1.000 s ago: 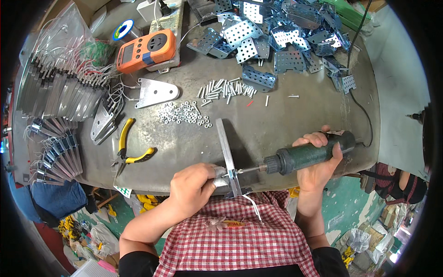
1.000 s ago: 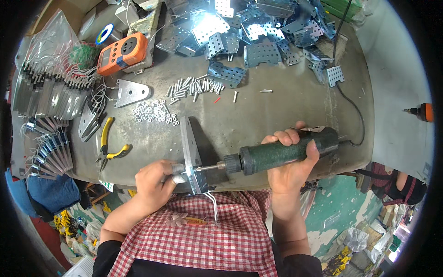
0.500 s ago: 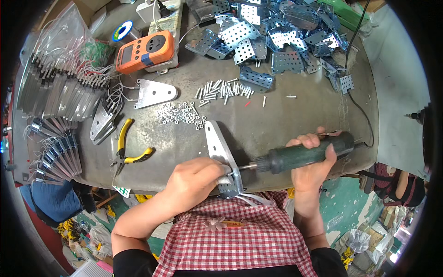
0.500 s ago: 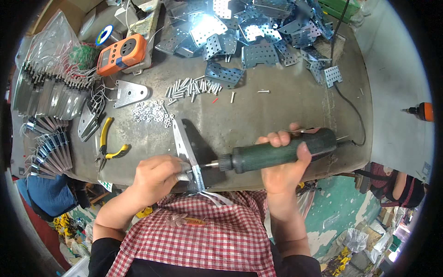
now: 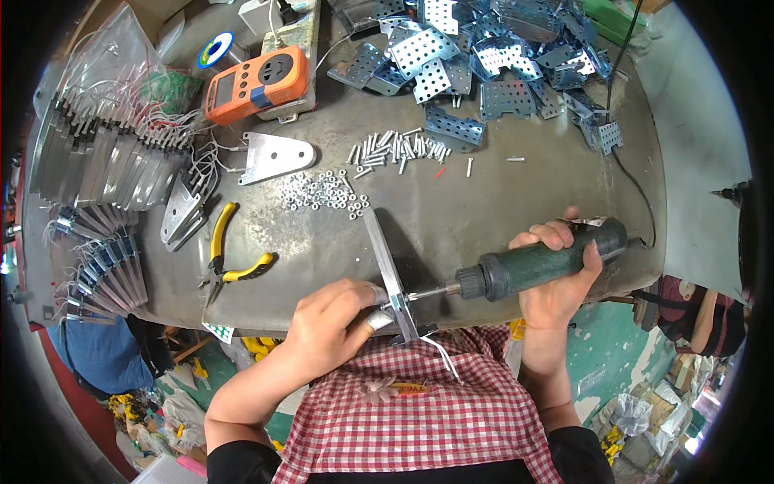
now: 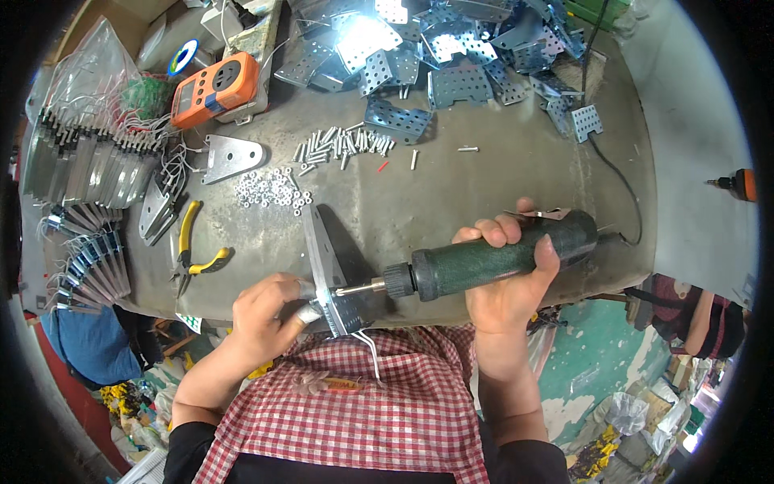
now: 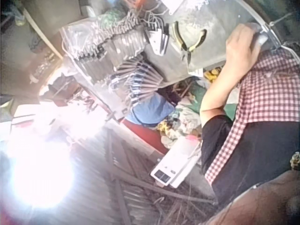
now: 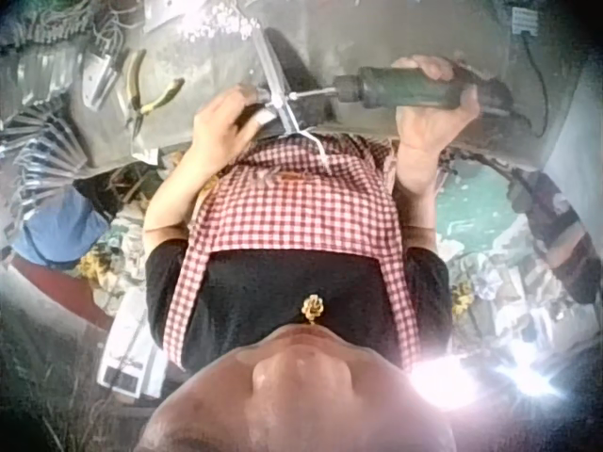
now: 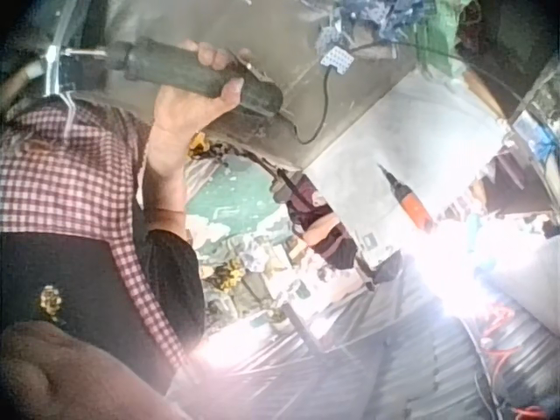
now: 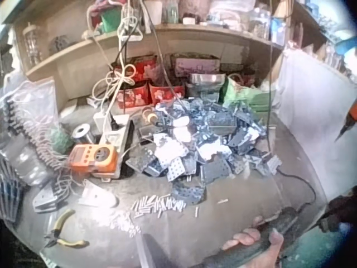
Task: Assembling metal brackets and plates using an electric screwdriver, screws, and pliers.
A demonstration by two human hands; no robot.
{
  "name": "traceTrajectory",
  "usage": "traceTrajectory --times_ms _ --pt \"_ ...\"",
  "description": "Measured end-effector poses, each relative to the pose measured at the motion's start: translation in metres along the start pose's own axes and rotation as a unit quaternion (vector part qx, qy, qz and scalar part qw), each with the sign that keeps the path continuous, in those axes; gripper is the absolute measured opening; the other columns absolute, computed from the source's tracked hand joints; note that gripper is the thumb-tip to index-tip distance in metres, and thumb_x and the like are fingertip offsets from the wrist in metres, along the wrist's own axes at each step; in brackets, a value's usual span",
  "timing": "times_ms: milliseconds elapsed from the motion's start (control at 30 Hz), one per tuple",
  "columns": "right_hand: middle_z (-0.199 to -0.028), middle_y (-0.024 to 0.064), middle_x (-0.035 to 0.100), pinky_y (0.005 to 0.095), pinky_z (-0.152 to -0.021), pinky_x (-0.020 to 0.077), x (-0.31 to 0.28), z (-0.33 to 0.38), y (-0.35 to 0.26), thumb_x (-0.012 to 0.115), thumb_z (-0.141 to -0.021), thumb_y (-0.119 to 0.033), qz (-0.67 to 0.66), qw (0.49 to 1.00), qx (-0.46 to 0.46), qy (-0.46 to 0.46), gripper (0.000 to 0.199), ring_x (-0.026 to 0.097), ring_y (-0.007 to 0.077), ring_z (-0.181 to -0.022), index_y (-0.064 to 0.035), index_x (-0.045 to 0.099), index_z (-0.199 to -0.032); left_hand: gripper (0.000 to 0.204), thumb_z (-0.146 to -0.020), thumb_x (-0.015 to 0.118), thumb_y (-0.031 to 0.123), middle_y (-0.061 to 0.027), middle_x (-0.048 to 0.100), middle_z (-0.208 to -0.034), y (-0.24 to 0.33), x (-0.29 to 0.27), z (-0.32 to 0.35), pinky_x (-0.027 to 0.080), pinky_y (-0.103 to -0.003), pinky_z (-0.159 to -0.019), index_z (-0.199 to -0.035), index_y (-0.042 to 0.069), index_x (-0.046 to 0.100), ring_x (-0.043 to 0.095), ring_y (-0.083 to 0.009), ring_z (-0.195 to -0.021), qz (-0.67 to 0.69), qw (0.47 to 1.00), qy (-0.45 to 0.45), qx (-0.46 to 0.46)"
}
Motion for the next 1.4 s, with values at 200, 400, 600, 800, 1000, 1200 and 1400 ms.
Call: traceTrajectory --times_ms 200,400,600,800,1000,1200,1400 --pt "-0.079 -0.0024 0.048 0.0344 -0.083 0.0354 0.004 0.002 0.001 0.064 -0.075 -0.027 -0.003 1.000 0.004 -0.015 0.041 0.047 0.0118 -0.077 -0.0117 0.048 -0.110 0.026 -0.061 0.067 0.000 -0.0116 0.057 -0.073 0.003 -0.002 -0.003 0.046 -0.033 -0.055 -0.084 0.002 0.054 0.058 -0.0278 -0.065 -0.030 0.999 0.001 0.042" --pt "-0.079 -0.0022 0.047 0.0342 -0.083 0.0353 0.000 0.002 0.004 0.063 -0.076 -0.026 -0.017 1.000 0.009 0.000 0.041 0.047 0.0119 -0.077 -0.0112 0.048 -0.110 0.024 -0.063 0.062 -0.002 -0.0120 0.054 -0.074 -0.003 0.003 0.000 0.044 -0.037 -0.056 -0.085 0.002 0.054 0.056 -0.0311 -0.067 0.069 0.993 -0.083 -0.052" --pt "-0.080 -0.0020 0.047 0.0335 -0.083 0.0351 -0.001 0.003 0.004 0.063 -0.075 -0.025 -0.012 1.000 0.005 0.003 0.041 0.046 0.0117 -0.078 -0.0100 0.048 -0.111 0.026 -0.063 0.062 -0.003 -0.0135 0.055 -0.074 0.001 0.006 0.005 0.044 -0.037 -0.055 -0.086 0.001 0.051 0.056 -0.0321 -0.064 0.018 0.999 -0.023 -0.038" --pt "-0.079 -0.0022 0.047 0.0321 -0.082 0.0346 0.000 0.003 0.003 0.063 -0.075 -0.025 0.004 1.000 0.001 0.004 0.041 0.045 0.0108 -0.077 -0.0103 0.048 -0.110 0.030 -0.057 0.060 -0.008 -0.0141 0.055 -0.073 0.007 0.002 0.006 0.045 -0.036 -0.052 -0.084 0.000 0.050 0.056 -0.0307 -0.062 -0.051 0.999 0.005 0.005" --pt "-0.078 -0.0028 0.046 0.0318 -0.081 0.0347 0.002 0.001 0.004 0.063 -0.075 -0.025 0.002 1.000 0.006 -0.001 0.040 0.045 0.0105 -0.076 -0.0109 0.047 -0.109 0.027 -0.060 0.058 -0.005 -0.0130 0.055 -0.075 0.013 -0.003 0.005 0.048 -0.037 -0.055 -0.084 0.001 0.049 0.057 -0.0299 -0.066 -0.105 0.994 -0.025 0.011" --pt "-0.077 -0.0029 0.046 0.0326 -0.081 0.0351 -0.001 -0.003 0.005 0.063 -0.075 -0.025 -0.002 1.000 0.015 -0.011 0.039 0.045 0.0107 -0.076 -0.0108 0.047 -0.107 0.026 -0.058 0.056 -0.006 -0.0125 0.054 -0.072 0.015 -0.005 0.000 0.047 -0.037 -0.053 -0.082 0.001 0.050 0.057 -0.0294 -0.064 -0.111 0.993 -0.041 0.027" --pt "-0.077 -0.0030 0.046 0.0337 -0.082 0.0355 -0.003 -0.004 0.003 0.062 -0.075 -0.024 -0.017 1.000 0.018 -0.007 0.038 0.045 0.0110 -0.076 -0.0106 0.047 -0.107 0.028 -0.055 0.058 -0.007 -0.0116 0.054 -0.069 0.015 -0.008 -0.008 0.046 -0.037 -0.052 -0.081 0.001 0.052 0.056 -0.0291 -0.061 -0.112 0.991 -0.060 0.047"
Point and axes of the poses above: each hand's wrist, its own z-axis away from the middle knuckle, its own x-axis out of the palm, y = z × x, the point moved 4 cm from there along -z, towards the middle knuckle
